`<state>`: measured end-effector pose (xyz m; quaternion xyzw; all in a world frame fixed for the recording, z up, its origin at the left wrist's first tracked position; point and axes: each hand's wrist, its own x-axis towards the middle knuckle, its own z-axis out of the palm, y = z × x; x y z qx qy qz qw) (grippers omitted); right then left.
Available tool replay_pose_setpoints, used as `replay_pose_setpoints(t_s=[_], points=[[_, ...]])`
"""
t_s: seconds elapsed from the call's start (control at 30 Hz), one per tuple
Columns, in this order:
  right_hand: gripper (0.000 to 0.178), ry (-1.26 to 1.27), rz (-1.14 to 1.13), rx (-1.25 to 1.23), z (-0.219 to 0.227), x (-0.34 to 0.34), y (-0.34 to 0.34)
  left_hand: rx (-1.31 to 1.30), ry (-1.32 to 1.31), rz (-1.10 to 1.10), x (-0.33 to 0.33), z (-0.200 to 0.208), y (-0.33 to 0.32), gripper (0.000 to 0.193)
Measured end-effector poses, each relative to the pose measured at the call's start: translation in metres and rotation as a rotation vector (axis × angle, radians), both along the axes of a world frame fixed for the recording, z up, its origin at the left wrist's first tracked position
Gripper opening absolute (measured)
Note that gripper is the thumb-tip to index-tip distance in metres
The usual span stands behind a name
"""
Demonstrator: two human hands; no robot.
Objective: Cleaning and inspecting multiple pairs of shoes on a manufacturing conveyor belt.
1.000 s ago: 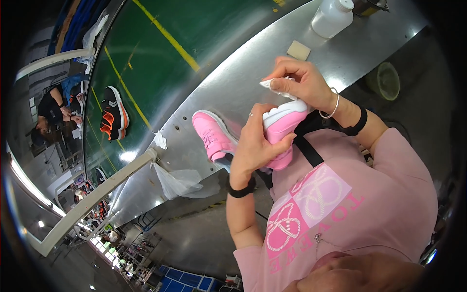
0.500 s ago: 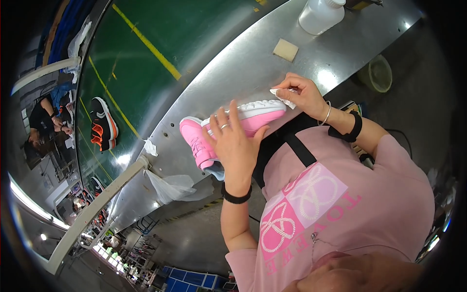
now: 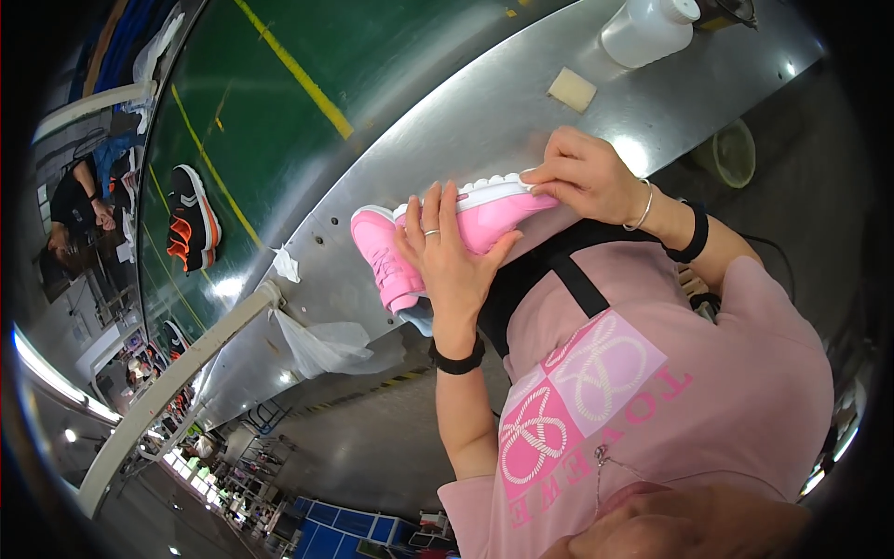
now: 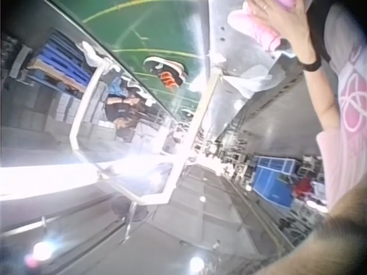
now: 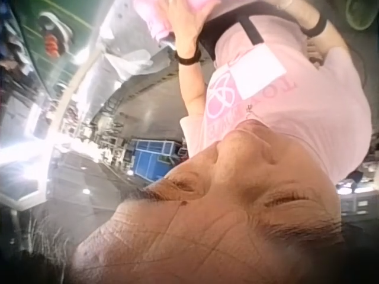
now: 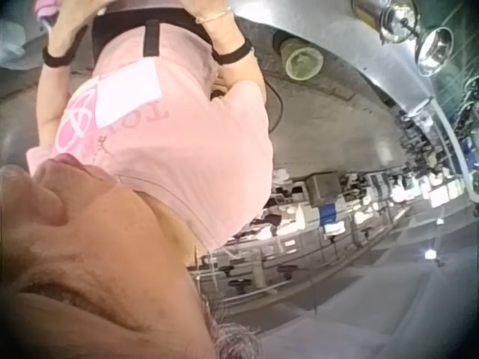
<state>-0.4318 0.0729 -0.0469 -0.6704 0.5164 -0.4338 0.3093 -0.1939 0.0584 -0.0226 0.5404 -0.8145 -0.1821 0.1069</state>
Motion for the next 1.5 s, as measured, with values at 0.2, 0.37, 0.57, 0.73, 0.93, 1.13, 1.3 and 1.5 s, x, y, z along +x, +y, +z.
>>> replay_pose_setpoints(t_s=[0.2,0.37,0.57,0.73,0.93,1.13,1.3,1.5], points=[[0.01,0.194,0.086,-0.181,-0.004,0.026,-0.029,-0.027,0.01,-0.009,0.005,-0.013,0.0,0.097],[0.009,0.231,0.178,-0.205,-0.003,0.052,-0.048,-0.027,0.008,0.025,0.006,-0.012,-0.001,0.091],[0.012,0.3,0.274,-0.209,0.006,0.02,-0.031,-0.051,0.023,0.029,0.01,-0.014,-0.003,0.091],[0.013,0.312,0.241,-0.226,0.004,0.036,-0.033,-0.042,0.033,0.021,0.007,-0.013,-0.003,0.09],[0.011,0.306,0.367,-0.255,-0.005,0.063,-0.047,-0.016,0.015,0.034,0.013,-0.016,0.001,0.095],[0.01,0.368,0.311,-0.194,0.021,0.017,-0.019,-0.008,-0.064,-0.006,0.017,-0.007,0.004,0.103],[0.007,0.31,0.165,-0.02,0.033,-0.009,-0.003,-0.035,-0.114,-0.054,0.014,-0.001,0.001,0.097],[0.015,0.295,-0.193,-0.208,0.043,-0.054,0.008,0.039,0.038,0.072,0.007,0.005,-0.013,0.09]])
